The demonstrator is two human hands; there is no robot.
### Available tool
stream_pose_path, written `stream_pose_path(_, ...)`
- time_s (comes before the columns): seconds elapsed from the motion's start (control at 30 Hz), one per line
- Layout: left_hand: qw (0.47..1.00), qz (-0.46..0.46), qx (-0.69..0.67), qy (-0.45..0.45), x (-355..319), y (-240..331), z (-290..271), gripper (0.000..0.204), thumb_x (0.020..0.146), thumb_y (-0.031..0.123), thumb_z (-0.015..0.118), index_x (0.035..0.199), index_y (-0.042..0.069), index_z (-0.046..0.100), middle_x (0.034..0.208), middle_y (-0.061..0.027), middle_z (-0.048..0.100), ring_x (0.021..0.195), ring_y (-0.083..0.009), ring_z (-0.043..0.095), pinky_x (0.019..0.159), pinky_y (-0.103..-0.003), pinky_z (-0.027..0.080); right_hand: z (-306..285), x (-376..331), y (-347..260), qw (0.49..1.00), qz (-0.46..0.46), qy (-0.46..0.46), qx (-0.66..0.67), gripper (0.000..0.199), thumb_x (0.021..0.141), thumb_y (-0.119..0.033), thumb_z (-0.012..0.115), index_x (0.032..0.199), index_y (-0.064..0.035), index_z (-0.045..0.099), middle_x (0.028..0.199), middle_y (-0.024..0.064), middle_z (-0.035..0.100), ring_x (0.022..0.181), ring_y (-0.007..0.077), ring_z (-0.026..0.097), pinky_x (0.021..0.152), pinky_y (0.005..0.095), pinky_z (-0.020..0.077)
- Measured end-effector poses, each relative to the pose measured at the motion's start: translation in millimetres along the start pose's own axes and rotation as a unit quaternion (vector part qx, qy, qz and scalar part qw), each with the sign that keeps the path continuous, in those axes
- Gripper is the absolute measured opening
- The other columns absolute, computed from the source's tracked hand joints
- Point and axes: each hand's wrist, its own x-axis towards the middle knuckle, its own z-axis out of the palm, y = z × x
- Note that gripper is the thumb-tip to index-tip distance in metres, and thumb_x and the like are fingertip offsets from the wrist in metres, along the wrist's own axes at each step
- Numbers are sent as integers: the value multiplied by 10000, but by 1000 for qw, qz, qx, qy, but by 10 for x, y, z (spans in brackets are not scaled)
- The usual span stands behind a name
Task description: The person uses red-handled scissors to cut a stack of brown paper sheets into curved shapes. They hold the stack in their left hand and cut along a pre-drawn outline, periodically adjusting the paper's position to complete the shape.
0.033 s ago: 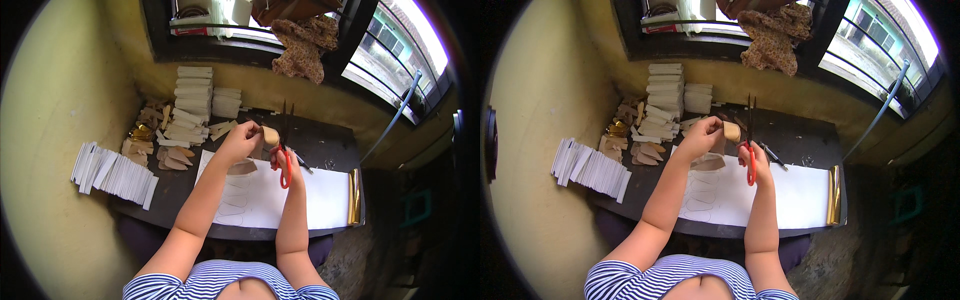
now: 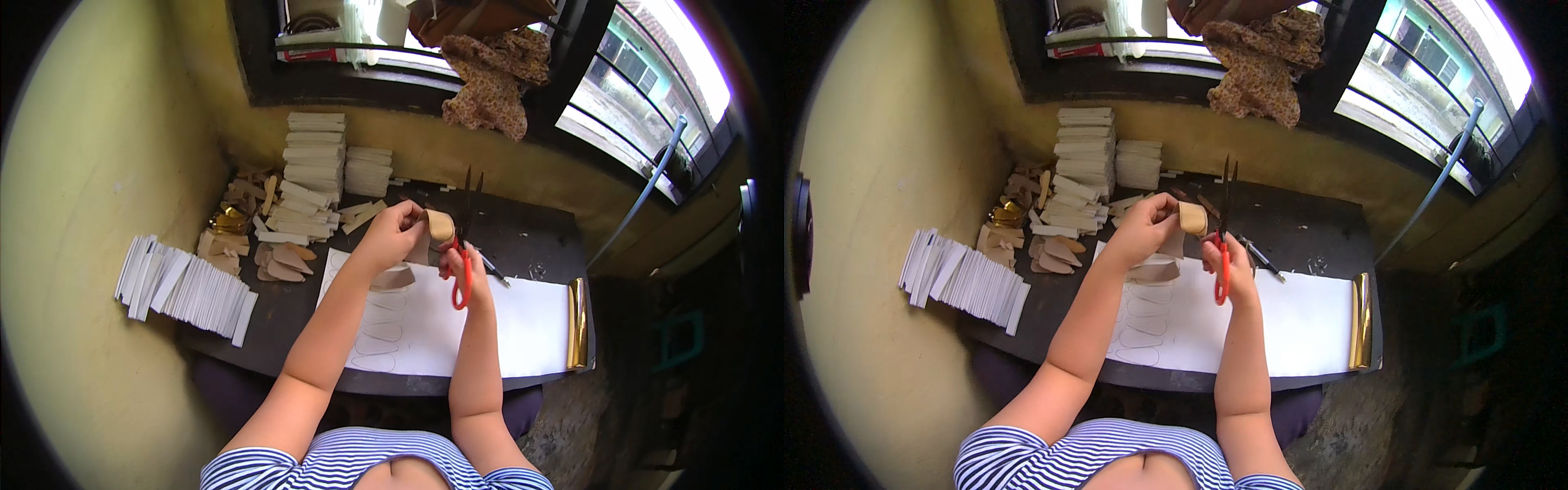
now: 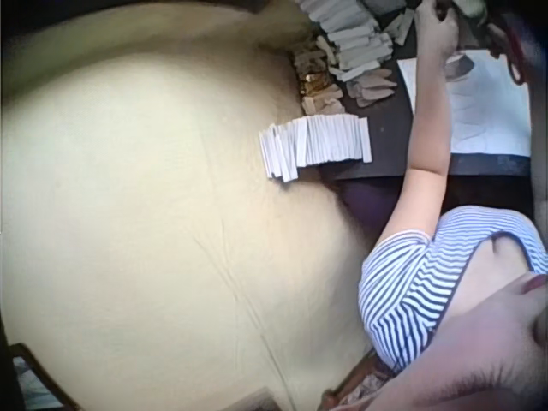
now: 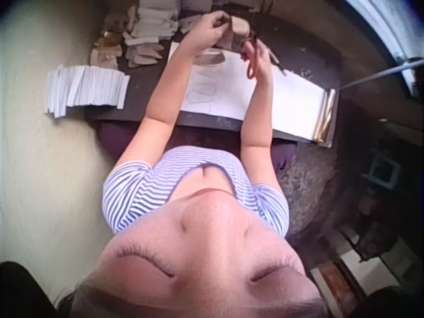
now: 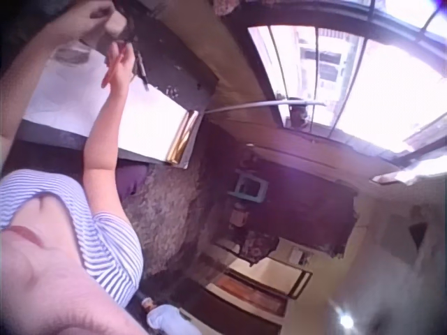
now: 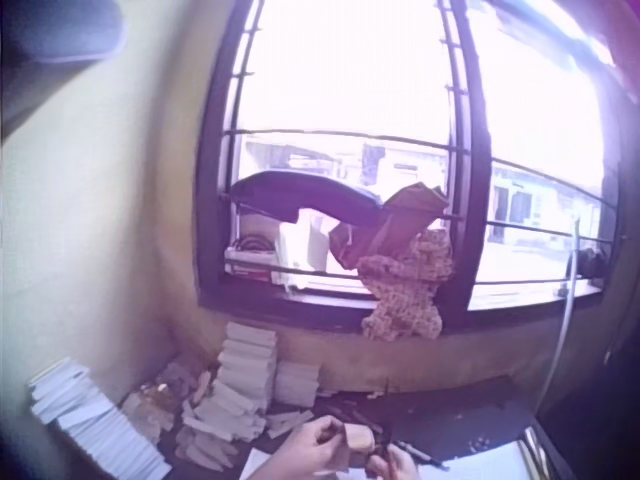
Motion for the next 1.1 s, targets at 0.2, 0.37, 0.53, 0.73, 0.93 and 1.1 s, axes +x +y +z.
stream_pose_path(0.2, 996, 69, -63, -8, -91, 192, 17, 109, 850, 56, 517, 943, 36, 568, 842, -4, 568, 776, -64, 533, 674, -205, 428, 186, 21, -22, 994, -48, 2, 98, 177, 823, -148, 599, 917, -26, 511, 666, 10, 503, 558, 82, 468, 517, 217, 390)
stream_pose_path(0.37, 976, 210, -48, 9, -207, 441, -124, 311, 718, -125, 447, 880, 61, 635, 1028, -60, 435, 874, -120, 501, 776, -207, 411, 429, 37, -291, 983, -54, -117, 132, 243, 889, -250, 482, 952, -18, 513, 713, 55, 555, 588, 118, 528, 538, 233, 417)
stream_pose_path(0.53, 963, 270, 20, -7, -342, 625, -256, 321, 653, -144, 465, 800, 59, 666, 822, -11, 313, 754, -120, 385, 734, -177, 329, 711, 248, -761, 975, -127, -57, 176, 319, 899, -257, 426, 1057, 9, 504, 878, 61, 581, 746, 123, 557, 671, 234, 438)
stream_pose_path(0.73, 961, 272, -7, -46, -456, 793, -318, 177, 698, -71, 503, 793, 21, 620, 862, -37, 429, 824, -134, 460, 750, -249, 394, 756, 215, -1196, 979, -186, -31, 77, 150, 753, -80, 623, 869, -11, 560, 809, 23, 572, 751, 85, 522, 682, 233, 423)
stream_pose_path(0.93, 983, 166, -56, -57, -549, 739, -444, 340, 785, 1, 592, 1101, 33, 473, 904, -22, 535, 842, -83, 520, 729, -225, 422, 811, -14, -1174, 979, -201, -18, -7, 129, 751, -85, 658, 819, -21, 570, 751, 4, 566, 686, 59, 514, 605, 212, 416)
stream_pose_path(1.1, 977, 195, 75, -34, -655, 828, -516, 394, 752, -15, 636, 1117, 38, 499, 866, -41, 580, 781, -81, 554, 661, -203, 435, 857, -47, -1175, 980, -197, -28, 10, 128, 767, -90, 657, 835, -17, 577, 739, 11, 580, 679, 63, 523, 610, 210, 420)
